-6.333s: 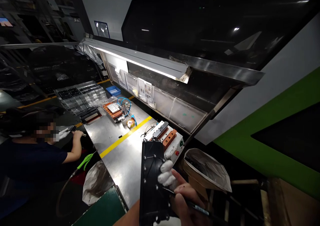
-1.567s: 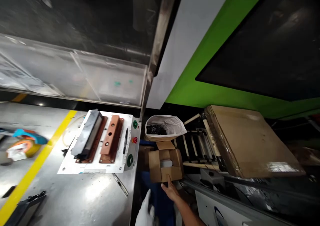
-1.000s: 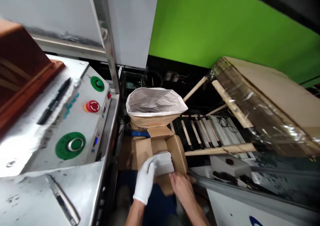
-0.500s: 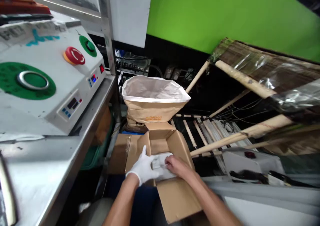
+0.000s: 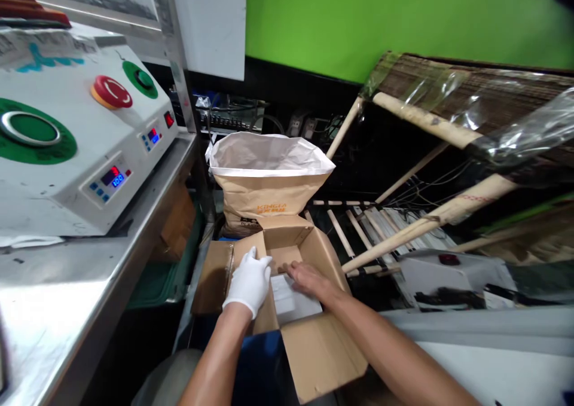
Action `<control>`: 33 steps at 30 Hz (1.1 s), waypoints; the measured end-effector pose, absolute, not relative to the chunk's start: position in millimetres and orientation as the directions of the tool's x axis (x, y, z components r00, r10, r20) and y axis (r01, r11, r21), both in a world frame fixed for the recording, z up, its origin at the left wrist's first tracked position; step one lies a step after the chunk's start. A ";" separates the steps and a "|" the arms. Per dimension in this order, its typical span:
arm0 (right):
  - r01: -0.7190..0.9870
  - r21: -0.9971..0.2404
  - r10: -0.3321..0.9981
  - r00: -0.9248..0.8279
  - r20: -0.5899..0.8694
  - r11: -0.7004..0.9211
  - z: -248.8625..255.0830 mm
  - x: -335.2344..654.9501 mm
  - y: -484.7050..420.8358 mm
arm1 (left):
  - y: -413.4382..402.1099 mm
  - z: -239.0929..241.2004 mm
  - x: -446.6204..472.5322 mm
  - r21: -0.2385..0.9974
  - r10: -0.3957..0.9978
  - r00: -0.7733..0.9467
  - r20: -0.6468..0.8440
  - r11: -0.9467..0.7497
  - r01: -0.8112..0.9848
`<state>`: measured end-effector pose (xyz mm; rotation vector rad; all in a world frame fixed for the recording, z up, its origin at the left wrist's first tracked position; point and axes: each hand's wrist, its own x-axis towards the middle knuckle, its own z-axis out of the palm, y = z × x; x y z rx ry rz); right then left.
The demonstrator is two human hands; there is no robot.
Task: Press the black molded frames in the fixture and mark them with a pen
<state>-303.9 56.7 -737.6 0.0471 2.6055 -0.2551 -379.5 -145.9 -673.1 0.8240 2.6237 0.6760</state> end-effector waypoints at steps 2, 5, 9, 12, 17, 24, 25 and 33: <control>0.030 -0.214 -0.086 -0.853 -0.514 0.976 -739.8 -309.6 65.4 | -144.3 -670.9 -382.4 0.526 0.571 -0.814 -0.106 0.727 0.442; -0.022 -0.270 -0.165 -0.836 -0.522 0.963 -745.8 -312.6 69.2 | -143.0 -669.0 -383.7 0.528 0.560 -0.822 -0.104 0.732 0.432; -0.043 -0.290 -0.194 -0.835 -0.515 0.956 -752.5 -309.0 65.7 | -140.0 -667.6 -381.8 0.536 0.560 -0.822 -0.103 0.728 0.428; -0.029 -0.278 -0.173 -0.843 -0.509 0.960 -755.3 -306.5 63.1 | -137.6 -668.7 -380.2 0.541 0.570 -0.818 -0.081 0.714 0.444; -0.027 -0.281 -0.166 -0.858 -0.486 0.959 -754.2 -307.8 67.8 | -136.5 -672.1 -379.3 0.565 0.580 -0.813 -0.055 0.689 0.454; 0.057 -0.281 -0.054 -0.926 -0.373 0.958 -737.6 -332.1 89.4 | -132.3 -667.2 -379.6 0.633 0.527 -0.850 -0.017 0.664 0.398; 0.080 -0.281 -0.028 -0.932 -0.362 0.956 -735.7 -335.8 90.3 | -131.8 -666.9 -380.3 0.651 0.514 -0.857 -0.010 0.654 0.385; 0.070 -0.292 0.027 -0.988 -0.149 0.954 -702.4 -344.9 82.5 | -132.0 -678.4 -397.2 0.867 0.477 -0.869 0.128 0.372 0.332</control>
